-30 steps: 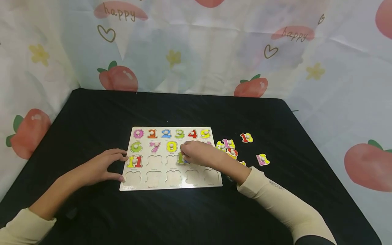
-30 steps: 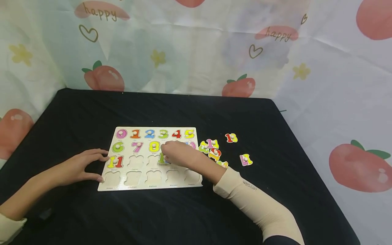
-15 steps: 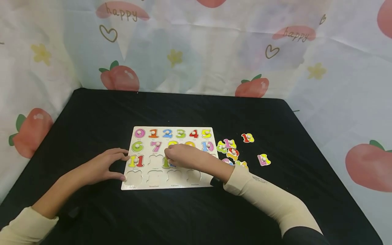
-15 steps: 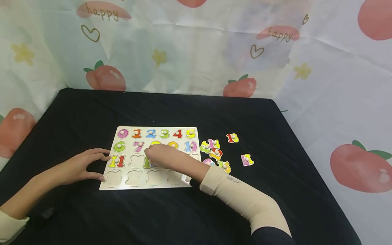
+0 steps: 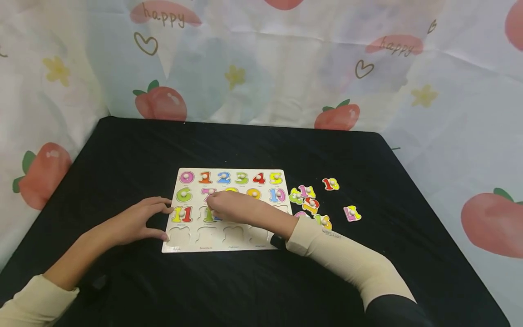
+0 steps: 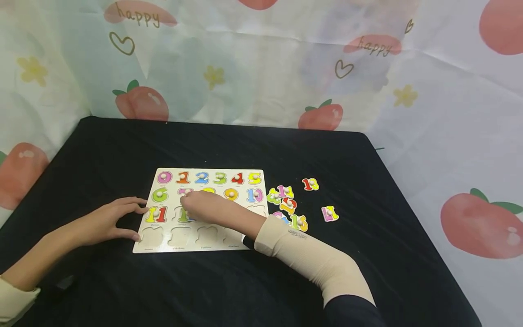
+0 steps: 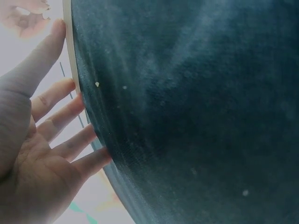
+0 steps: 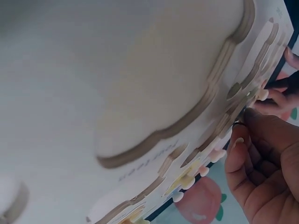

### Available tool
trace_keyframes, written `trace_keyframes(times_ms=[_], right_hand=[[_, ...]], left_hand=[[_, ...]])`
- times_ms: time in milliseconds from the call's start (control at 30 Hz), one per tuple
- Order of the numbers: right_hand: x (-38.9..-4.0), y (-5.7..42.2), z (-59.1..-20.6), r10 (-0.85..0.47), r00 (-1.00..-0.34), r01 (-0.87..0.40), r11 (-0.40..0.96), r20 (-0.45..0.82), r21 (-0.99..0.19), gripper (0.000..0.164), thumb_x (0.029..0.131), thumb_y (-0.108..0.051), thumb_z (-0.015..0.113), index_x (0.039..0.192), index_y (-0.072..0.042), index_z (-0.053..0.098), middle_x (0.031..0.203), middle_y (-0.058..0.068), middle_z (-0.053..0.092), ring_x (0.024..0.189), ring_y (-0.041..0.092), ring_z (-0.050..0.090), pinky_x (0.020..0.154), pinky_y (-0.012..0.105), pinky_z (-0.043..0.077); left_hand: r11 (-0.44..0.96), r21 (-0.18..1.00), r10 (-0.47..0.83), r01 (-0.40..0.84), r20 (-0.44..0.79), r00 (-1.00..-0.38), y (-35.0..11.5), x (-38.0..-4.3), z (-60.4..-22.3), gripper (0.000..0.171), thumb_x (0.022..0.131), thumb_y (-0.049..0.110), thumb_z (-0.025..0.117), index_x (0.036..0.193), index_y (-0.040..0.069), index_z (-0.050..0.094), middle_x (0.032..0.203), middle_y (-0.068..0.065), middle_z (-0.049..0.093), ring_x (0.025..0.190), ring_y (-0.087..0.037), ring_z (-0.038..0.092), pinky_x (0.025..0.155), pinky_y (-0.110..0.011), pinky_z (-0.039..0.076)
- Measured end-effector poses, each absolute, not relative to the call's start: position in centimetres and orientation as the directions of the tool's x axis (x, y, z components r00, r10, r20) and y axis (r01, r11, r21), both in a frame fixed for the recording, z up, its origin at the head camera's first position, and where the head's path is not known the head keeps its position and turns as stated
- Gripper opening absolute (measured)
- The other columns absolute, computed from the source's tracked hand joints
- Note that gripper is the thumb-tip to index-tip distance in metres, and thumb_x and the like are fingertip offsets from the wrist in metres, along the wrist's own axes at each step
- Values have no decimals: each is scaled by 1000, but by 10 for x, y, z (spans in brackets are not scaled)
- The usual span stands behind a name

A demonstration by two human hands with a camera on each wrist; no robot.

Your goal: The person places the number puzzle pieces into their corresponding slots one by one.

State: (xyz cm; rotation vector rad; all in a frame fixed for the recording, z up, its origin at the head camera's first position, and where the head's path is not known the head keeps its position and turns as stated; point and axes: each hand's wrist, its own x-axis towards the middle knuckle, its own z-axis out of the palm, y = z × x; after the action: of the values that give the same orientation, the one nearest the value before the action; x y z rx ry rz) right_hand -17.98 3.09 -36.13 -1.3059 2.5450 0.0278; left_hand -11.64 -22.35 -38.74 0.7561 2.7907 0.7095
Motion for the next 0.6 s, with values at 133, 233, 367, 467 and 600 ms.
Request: trace_keyframes(times_ms=[133,233,367,467,600], right_hand=[[-180,26,-360,-791,-553,-800,592,-261,-98,16,94,-17,57,107,-9,61,92,-1,60,76,9,53,59,15,40],[-179,22,-360,-795,-548,-805,586,-260,-95,18,94,-17,58,109,-8,61,94,0,61,77,9,54,59,15,39],[-180,19,-362,-801,-537,-809,578,-265,-104,19,94,-17,58,110,-8,60,94,0,61,77,9,54,58,15,39],[-180,20,-363,-807,-528,-816,569,-264,-106,17,95,-17,56,109,-8,60,92,-1,61,77,8,53,58,14,38],[-179,25,-362,-810,-528,-819,565,-254,-100,19,94,-16,56,111,-8,60,97,0,63,77,8,54,59,14,39]], left_hand=[[758,487,513,435,-33,-858,-225,-118,-388,71,66,43,82,118,-1,60,132,-21,48,114,-37,46,94,-53,41],[757,489,512,432,-34,-858,-225,-117,-387,71,67,43,81,118,-1,60,133,-21,48,115,-37,45,95,-54,40],[759,487,511,432,-36,-859,-224,-117,-386,70,67,42,82,118,-1,60,133,-22,47,116,-38,45,95,-55,40],[760,489,508,427,-38,-860,-224,-117,-386,70,67,41,82,118,0,60,132,-21,47,116,-38,45,95,-54,40],[761,492,504,423,-37,-863,-224,-116,-387,71,66,43,82,118,1,60,133,-20,48,115,-37,46,94,-54,41]])
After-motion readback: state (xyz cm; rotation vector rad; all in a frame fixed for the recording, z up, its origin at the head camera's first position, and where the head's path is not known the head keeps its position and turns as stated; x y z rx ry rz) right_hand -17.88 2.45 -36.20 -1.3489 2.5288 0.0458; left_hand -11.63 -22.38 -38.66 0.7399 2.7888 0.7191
